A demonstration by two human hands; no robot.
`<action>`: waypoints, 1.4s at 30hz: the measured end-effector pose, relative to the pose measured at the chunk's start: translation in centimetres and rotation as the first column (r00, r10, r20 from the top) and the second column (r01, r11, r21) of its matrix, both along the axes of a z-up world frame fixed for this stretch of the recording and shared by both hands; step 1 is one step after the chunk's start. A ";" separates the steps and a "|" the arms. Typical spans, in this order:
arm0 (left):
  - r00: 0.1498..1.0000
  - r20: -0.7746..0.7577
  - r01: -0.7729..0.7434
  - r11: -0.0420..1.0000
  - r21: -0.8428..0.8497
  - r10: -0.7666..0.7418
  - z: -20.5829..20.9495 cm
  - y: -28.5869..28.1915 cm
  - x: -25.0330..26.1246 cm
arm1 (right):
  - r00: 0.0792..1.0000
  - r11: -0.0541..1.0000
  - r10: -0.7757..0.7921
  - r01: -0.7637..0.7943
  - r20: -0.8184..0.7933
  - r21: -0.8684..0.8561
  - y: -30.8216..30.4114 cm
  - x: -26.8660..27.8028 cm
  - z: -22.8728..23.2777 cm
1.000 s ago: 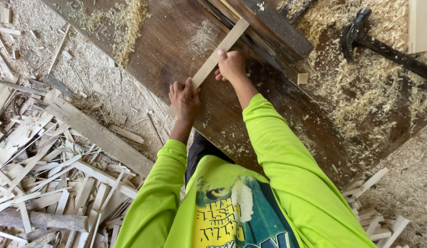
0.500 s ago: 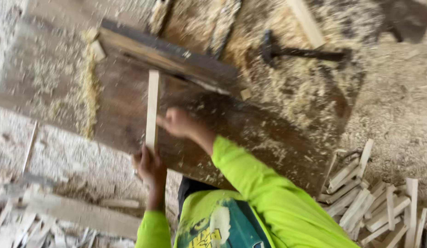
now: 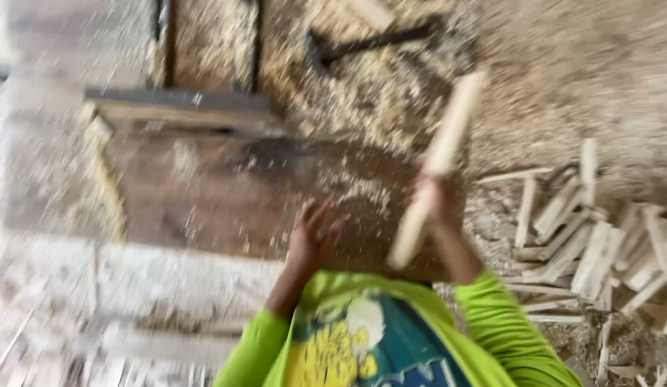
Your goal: The person aligns wood slats on a workbench, pushes them through a table saw to cut them, and places the cut pieces into a pile.
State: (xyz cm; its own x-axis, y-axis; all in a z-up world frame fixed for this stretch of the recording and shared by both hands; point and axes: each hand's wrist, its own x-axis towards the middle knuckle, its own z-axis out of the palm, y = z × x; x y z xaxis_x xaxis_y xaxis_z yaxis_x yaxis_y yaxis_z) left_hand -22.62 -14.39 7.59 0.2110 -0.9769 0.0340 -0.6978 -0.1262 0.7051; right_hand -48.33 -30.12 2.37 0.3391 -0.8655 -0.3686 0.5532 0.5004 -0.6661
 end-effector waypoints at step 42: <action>0.815 0.574 0.026 0.995 0.097 -0.077 -10.4 -18.7 -5.6 | 0.217 0.712 -0.291 -0.602 -0.932 -0.363 -37.3 11.4 -2.8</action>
State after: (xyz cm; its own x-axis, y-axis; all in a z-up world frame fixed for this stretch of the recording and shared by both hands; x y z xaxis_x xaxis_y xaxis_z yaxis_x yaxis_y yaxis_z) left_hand -28.18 -33.08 -2.85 0.1271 -0.9904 0.0545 -0.9801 -0.1170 0.1602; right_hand -36.91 -67.38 -0.47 0.3110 -0.9504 0.0055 -0.6930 -0.2307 -0.6830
